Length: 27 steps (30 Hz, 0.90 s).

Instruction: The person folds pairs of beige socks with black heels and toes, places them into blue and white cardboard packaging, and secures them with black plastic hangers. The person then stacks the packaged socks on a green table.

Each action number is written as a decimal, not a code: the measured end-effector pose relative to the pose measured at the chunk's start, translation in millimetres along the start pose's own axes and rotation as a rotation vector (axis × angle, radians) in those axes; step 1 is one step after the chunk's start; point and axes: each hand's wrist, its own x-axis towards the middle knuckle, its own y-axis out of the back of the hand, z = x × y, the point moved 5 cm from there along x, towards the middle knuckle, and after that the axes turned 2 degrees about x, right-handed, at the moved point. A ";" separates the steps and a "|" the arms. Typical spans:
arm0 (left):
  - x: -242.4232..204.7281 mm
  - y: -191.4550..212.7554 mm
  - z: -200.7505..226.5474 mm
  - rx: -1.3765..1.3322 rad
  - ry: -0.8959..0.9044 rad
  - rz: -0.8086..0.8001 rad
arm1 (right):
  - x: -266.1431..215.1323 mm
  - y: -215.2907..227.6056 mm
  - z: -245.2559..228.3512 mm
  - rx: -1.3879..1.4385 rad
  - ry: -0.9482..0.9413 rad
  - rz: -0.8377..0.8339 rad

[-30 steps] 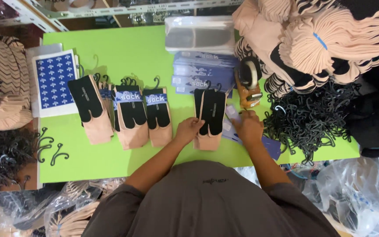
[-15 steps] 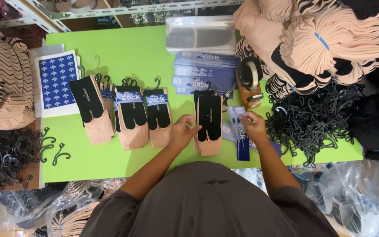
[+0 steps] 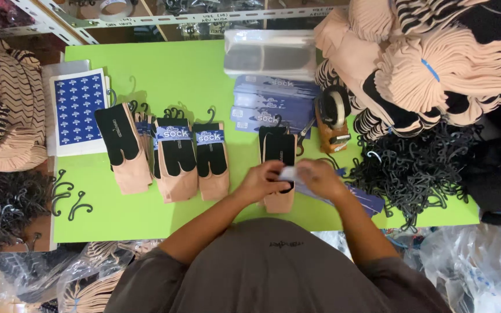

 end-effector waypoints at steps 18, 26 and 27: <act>54.6 50.8 -7.3 0.706 -0.381 0.450 | 42.7 -15.1 8.7 -0.728 0.053 0.273; 78.2 45.0 -43.5 0.733 0.288 0.367 | 41.3 -39.5 91.7 0.077 -0.764 0.331; 80.8 45.3 -51.9 0.734 0.286 0.368 | 45.6 -38.1 71.7 0.077 -0.763 0.332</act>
